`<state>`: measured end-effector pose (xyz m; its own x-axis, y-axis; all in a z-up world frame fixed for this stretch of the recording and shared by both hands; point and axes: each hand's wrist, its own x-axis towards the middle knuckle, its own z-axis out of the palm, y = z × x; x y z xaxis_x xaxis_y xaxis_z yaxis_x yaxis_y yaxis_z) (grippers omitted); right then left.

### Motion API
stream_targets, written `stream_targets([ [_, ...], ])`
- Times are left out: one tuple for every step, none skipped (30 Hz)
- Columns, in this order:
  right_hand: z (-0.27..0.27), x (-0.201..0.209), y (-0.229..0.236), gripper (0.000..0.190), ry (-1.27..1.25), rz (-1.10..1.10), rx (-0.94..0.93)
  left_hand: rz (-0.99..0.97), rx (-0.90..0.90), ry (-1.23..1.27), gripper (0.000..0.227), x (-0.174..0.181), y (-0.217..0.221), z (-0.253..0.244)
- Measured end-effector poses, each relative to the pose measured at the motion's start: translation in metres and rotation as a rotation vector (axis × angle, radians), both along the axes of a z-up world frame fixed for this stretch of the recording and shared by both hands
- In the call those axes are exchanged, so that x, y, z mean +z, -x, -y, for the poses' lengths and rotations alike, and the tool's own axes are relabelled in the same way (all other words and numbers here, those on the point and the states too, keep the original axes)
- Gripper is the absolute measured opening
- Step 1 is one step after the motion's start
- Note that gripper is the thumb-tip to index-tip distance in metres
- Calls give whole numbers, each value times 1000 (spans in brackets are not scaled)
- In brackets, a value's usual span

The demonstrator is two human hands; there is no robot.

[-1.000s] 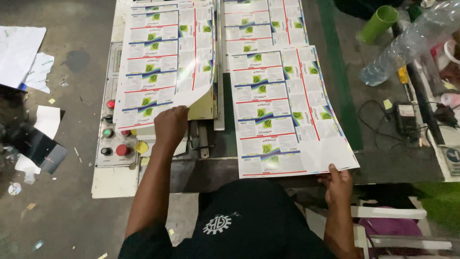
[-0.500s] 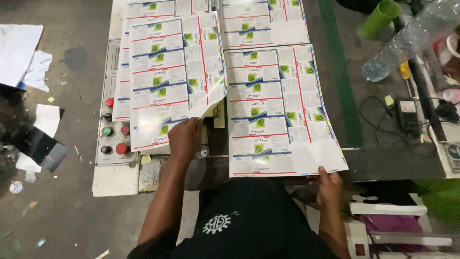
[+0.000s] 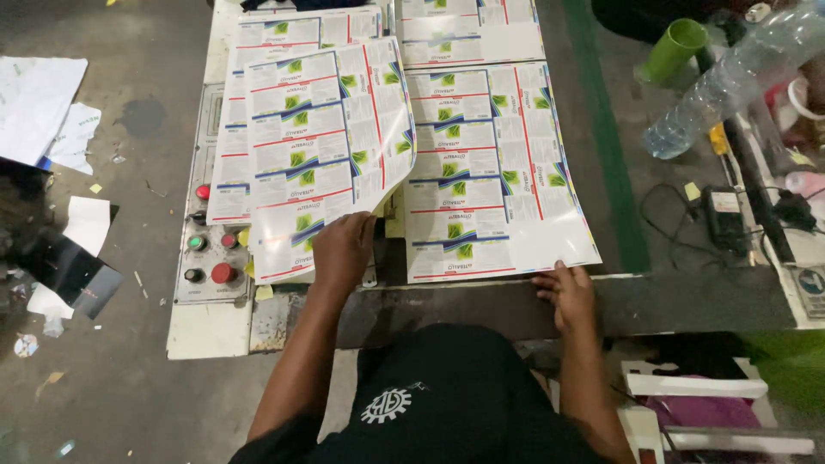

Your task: The person repeatedly picks up sheets of printed paper from a pile on a machine and places them onto a growing stack on the right side of the table. The hands move the papers one by one, aligning them as they are added to the new pile.

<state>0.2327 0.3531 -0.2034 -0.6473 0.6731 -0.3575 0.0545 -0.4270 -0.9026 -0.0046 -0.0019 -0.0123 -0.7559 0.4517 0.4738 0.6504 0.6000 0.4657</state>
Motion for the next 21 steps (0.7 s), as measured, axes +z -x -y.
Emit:
stream_targets([
  [3,4,-4,32,-3,-7,3,-7,3,-3,16,-1,0,1],
  [7,7,-8,36,-2,18,43,2,18,13,16,-3,1,2],
  [10,10,-16,42,-2,51,82,19,32,28,16,-6,-1,2],
  [10,4,-18,42,-6,50,84,19,33,24,16,-10,-4,0],
  [12,-3,-21,47,16,58,88,66,-7,22,15,-15,-7,-2],
  [14,-9,-25,53,39,67,93,114,-48,20,15,-19,-10,-3],
  [21,-9,-23,53,36,69,88,116,-53,17,15,-21,-17,-12],
  [27,-10,-20,53,27,46,173,165,-138,-25,16,-24,-24,-20],
  [36,-11,-20,54,24,27,263,219,-217,-62,16,-26,-33,-25],
  [45,-4,-12,54,28,33,263,226,-217,-60,16,-29,-42,-36],
  [54,4,-1,51,15,47,344,183,-315,-13,16,-31,-50,-45],
  [63,12,10,50,2,61,424,141,-413,34,16,-34,-57,-54],
  [71,23,13,50,4,62,427,142,-410,35,16,-33,-65,-61],
  [78,35,16,49,-35,8,542,171,-476,112,19,-33,-74,-69],
  [84,47,20,48,-75,-47,654,197,-545,188,22,-32,-81,-78],
  [84,33,20,48,-76,-48,653,196,-545,189,22,-33,-84,-78],
  [83,20,21,42,-92,-105,620,163,-630,199,26,-33,-86,-79],
  [82,8,23,39,-109,-162,587,129,-714,209,32,-33,-88,-80],
  [81,12,25,39,-115,-166,583,121,-718,207,32,-35,-84,-80],
  [80,17,27,37,-135,-191,523,68,-738,167,34,-37,-80,-80],
  [80,21,30,35,-151,-217,469,16,-750,128,38,-39,-76,-78],
])
